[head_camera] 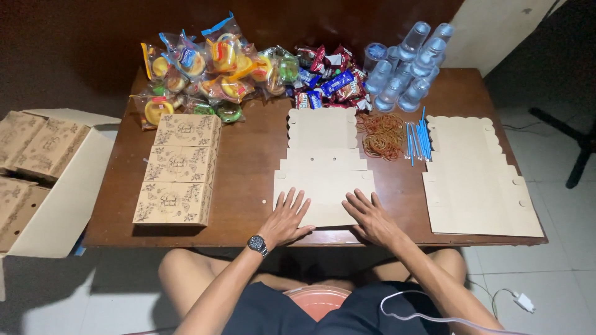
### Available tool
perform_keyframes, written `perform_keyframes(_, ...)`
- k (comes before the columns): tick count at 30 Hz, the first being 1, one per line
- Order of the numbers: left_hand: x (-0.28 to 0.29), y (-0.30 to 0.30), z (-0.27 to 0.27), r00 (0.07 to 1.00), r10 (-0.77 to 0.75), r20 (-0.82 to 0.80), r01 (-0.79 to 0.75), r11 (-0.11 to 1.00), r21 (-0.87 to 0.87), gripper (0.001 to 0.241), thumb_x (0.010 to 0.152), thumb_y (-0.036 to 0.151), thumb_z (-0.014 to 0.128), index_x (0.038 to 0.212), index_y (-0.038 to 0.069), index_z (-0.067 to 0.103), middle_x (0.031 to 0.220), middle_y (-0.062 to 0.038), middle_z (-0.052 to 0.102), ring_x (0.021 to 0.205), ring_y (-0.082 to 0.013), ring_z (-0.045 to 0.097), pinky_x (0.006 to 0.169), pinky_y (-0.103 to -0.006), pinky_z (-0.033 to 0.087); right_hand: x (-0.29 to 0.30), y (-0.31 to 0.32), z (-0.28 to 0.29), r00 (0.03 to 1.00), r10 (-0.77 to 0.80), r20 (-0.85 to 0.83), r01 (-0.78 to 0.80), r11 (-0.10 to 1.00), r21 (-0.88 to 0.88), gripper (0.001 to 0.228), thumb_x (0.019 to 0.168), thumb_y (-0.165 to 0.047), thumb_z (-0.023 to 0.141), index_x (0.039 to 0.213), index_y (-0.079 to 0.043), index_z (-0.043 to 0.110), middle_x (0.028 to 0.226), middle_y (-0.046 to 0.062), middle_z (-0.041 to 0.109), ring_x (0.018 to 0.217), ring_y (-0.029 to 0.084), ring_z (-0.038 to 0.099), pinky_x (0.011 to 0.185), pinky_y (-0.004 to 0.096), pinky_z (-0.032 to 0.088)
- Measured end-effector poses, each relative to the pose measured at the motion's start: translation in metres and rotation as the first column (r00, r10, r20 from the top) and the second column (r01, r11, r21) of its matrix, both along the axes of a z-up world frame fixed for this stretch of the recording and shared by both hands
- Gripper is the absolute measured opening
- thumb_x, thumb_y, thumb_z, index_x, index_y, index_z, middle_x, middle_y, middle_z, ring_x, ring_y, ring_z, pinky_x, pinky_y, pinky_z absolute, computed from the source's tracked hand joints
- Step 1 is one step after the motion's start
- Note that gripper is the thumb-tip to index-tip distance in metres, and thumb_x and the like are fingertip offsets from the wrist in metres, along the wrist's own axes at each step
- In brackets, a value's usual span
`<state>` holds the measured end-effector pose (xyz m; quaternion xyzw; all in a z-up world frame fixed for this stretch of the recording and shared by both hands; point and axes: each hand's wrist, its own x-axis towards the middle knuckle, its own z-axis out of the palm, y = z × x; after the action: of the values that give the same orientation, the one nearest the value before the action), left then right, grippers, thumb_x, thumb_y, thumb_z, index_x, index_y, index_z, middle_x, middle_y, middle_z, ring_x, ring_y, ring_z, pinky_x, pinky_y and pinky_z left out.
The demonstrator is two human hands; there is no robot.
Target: Folding flat cardboard sheets into small boxes for packaging snacks and drinks.
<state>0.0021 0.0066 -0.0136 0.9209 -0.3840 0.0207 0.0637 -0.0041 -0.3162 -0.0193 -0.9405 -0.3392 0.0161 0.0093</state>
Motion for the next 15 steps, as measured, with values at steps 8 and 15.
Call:
perform_keyframes(8, -0.004, 0.021, -0.017, 0.998, -0.050, 0.025, 0.051, 0.998, -0.039, 0.074, 0.091, 0.045, 0.062, 0.147, -0.001, 0.047, 0.153, -0.024, 0.044, 0.147, -0.0423, 0.033, 0.121, -0.0572, 0.022, -0.002, -0.016, -0.006, 0.996, -0.050, -0.069, 0.062, 0.980, 0.187, 0.074, 0.078, -0.019, 0.074, 0.149, -0.014, 0.051, 0.158, 0.012, 0.046, 0.148, 0.034, 0.040, 0.120, 0.055, 0.030)
perform_keyframes(15, 0.006, 0.044, -0.022, 0.944, 0.082, -0.320, -0.185, 0.933, -0.309, 0.053, 0.078, 0.001, 0.068, 0.131, 0.005, 0.065, 0.141, -0.012, 0.061, 0.140, -0.0261, 0.050, 0.124, -0.0369, 0.032, 0.000, -0.027, 0.012, 0.945, -0.146, -0.292, 0.263, 0.870, 0.417, 0.052, 0.082, -0.005, 0.067, 0.134, -0.013, 0.068, 0.147, 0.012, 0.060, 0.143, 0.033, 0.049, 0.122, 0.047, 0.035)
